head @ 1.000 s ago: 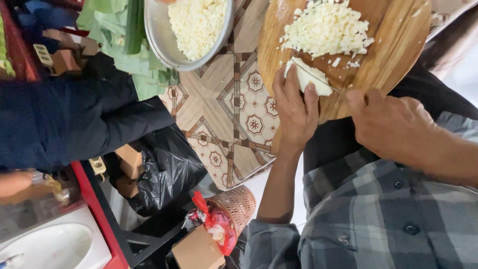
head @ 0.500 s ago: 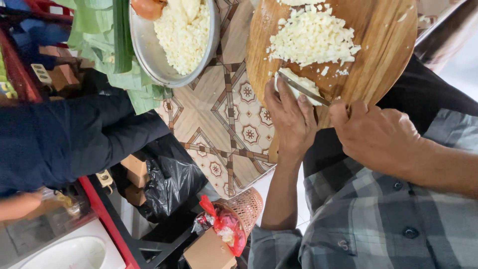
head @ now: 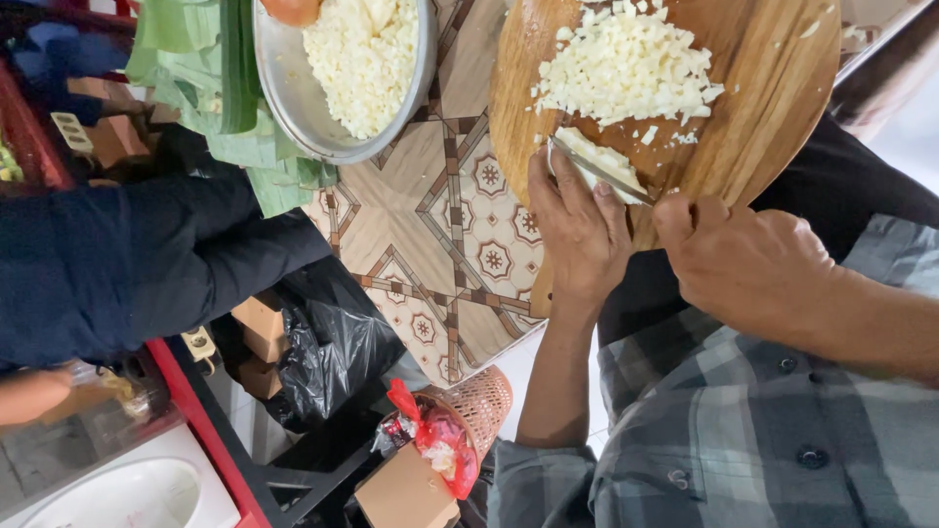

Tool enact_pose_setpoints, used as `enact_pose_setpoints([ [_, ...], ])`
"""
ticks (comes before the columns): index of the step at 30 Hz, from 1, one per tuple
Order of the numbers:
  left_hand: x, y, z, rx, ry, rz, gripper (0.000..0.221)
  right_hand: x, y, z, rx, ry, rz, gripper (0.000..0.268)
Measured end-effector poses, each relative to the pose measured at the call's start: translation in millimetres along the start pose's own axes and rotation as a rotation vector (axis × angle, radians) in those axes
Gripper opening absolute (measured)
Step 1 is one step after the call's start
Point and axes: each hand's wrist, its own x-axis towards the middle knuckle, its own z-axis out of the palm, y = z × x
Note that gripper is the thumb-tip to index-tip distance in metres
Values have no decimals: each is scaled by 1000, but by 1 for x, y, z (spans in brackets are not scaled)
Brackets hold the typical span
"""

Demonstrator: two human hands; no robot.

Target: Chopping and dicing white vegetables into fine pieces on a wooden cutting board using a knife

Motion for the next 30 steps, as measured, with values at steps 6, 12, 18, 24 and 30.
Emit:
enact_pose_setpoints([
  [6,0,1,0,14,23,19,50,1,1,-1,3,-101,-22,19],
  [12,-4,0,0,12,8,-4,53,13,4,1,65,-196,-46,14],
  [18,4,5,-6,-64,33,3,52,19,6,1,119,-362,-9,24],
  [24,-1,5,-5,-135,41,-23,51,-2,19,4,130,-626,17,49],
  [30,-1,3,-6,-214,57,-65,45,33,38,-36,410,-850,89,29],
])
